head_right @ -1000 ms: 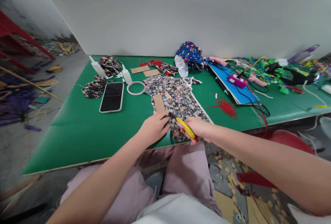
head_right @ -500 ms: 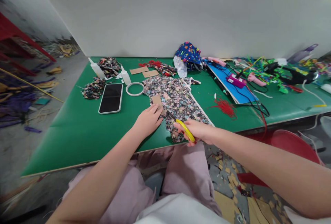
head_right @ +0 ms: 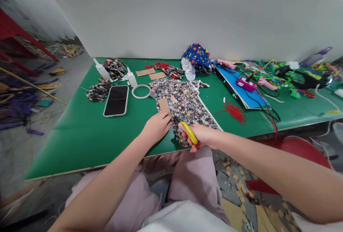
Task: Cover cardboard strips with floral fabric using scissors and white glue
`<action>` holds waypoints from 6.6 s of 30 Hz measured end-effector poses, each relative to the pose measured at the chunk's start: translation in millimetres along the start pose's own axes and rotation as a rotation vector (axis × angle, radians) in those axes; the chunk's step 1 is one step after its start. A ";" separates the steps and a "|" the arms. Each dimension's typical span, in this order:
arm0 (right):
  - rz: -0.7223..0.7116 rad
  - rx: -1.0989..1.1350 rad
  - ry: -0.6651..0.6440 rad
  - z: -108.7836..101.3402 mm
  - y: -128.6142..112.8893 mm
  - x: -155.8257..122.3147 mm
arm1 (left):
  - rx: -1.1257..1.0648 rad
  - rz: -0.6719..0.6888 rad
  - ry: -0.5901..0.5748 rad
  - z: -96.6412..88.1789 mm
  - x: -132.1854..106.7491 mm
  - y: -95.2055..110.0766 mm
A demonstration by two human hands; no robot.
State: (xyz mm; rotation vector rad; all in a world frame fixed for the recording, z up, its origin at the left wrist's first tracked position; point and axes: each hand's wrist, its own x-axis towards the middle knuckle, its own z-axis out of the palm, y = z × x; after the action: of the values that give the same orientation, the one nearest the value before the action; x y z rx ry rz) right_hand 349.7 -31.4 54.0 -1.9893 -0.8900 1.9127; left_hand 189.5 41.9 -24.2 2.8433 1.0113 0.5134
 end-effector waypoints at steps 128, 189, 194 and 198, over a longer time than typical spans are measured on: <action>-0.018 0.047 -0.056 7.0 -6.9 13.8 | -0.105 0.070 -0.067 -1.5 -7.9 3.4; -0.053 0.158 0.061 19.4 -11.8 27.5 | -0.109 0.076 -0.058 -0.3 -9.0 2.4; -0.061 0.116 0.040 14.8 -12.7 24.3 | -0.108 0.074 -0.051 -0.1 -8.9 2.3; -0.032 0.087 -0.004 13.0 -11.1 24.7 | -0.109 0.082 -0.054 -0.9 -9.0 1.5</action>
State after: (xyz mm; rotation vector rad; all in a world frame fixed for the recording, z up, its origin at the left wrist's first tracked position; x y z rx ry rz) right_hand 333.3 -11.6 38.6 -1.9108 -0.8199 1.9050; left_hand 183.5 35.1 -25.6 2.7948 0.8343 0.4804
